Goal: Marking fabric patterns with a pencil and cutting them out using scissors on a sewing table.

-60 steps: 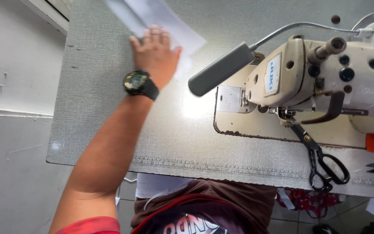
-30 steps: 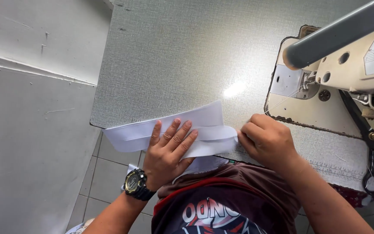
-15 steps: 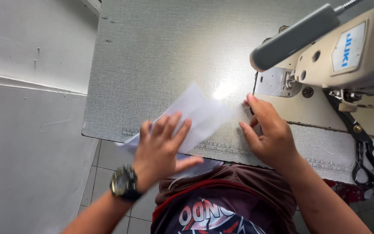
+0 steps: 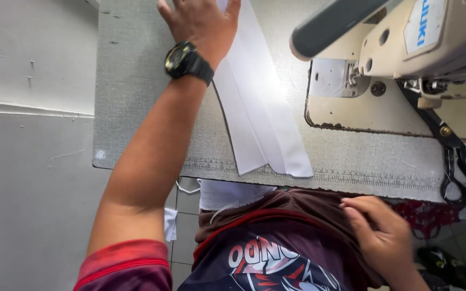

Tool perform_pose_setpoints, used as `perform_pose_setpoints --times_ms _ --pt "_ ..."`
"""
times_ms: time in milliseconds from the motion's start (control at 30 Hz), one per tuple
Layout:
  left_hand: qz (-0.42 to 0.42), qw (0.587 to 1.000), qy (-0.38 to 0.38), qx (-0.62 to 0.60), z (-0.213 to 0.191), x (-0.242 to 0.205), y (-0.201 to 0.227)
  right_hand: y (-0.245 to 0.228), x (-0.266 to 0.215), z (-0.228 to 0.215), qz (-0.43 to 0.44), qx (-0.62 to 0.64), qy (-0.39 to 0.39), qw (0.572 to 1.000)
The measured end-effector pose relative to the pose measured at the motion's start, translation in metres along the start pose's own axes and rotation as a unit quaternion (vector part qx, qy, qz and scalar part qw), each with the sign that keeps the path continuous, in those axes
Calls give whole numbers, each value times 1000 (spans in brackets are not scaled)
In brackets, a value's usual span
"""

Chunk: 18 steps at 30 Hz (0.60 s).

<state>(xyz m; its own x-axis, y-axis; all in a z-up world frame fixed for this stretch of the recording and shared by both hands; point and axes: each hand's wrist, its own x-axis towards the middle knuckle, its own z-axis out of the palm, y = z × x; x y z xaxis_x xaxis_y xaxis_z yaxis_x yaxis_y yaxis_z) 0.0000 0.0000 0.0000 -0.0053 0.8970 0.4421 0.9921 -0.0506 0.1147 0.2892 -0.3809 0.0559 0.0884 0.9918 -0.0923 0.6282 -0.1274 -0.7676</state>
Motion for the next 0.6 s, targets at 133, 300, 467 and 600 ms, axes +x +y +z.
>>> perform_pose_setpoints --times_ms 133,300,467,600 --pt "99 992 -73 -37 -45 -54 4 55 -20 55 281 159 -91 942" --pt "31 966 -255 8 -90 -113 20 39 1 108 241 668 -316 629" --pt "6 978 -204 39 -97 -153 15 12 -7 93 303 522 -193 774" --pt "-5 982 -178 60 -94 -157 16 25 -27 74 192 355 -163 900"
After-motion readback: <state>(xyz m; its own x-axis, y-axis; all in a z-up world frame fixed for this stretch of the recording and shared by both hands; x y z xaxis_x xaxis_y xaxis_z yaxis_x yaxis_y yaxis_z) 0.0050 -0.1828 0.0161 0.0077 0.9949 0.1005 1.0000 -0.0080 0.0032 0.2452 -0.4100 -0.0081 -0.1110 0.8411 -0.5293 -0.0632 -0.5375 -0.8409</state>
